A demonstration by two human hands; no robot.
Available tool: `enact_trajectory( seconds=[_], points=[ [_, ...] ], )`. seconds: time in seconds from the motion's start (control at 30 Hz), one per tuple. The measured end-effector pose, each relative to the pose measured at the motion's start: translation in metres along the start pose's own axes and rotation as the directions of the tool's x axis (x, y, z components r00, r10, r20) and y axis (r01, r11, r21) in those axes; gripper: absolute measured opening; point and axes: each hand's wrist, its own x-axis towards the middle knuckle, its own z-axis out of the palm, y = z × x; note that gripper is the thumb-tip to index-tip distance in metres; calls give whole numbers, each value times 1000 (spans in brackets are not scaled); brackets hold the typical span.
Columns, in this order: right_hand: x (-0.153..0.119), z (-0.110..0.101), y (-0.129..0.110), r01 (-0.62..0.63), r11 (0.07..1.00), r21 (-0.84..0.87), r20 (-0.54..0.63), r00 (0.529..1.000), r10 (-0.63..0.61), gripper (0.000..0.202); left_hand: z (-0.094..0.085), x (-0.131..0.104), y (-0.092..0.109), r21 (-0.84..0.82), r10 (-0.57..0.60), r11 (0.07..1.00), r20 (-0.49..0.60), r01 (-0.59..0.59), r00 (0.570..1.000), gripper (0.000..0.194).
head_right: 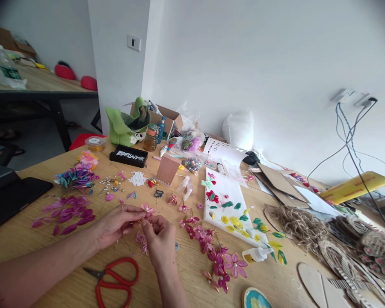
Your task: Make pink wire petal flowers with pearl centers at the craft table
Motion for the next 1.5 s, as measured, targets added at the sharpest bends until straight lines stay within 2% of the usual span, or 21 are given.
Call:
enact_trajectory(
  seconds=[0.17, 0.47, 1.0, 1.1, 1.33, 1.5],
  points=[
    [1, -1, 2, 2, 999, 36, -24, 1000, -1, 32, 1, 0, 0, 14, -4, 1000, -4, 4, 1000, 31],
    [1, 2, 0, 12, 999, 32, 0, 1000, -12, 27, -1, 0, -2, -26, -24, 999, 5, 24, 1000, 26],
    [2, 1, 4, 8, 1000, 23, -5, 1000, -8, 30, 1, -1, -2, 10, -13, 1000, 22, 13, 1000, 32],
    [2, 0, 3, 9, 1000, 3, -1, 1000, -9, 29, 0, 0, 0, 54, 8, 999, -5, -7, 1000, 32],
    [4, -1, 4, 70, 997, -34, -12, 997, -70, 34, 2, -3, 7, 271, 107, 959, -73, -84, 992, 29],
    [2, -1, 3, 122, 991, -59, -23, 992, -124, 34, 3, -4, 7, 270, 122, 957, -32, -109, 992, 31]
  ],
)
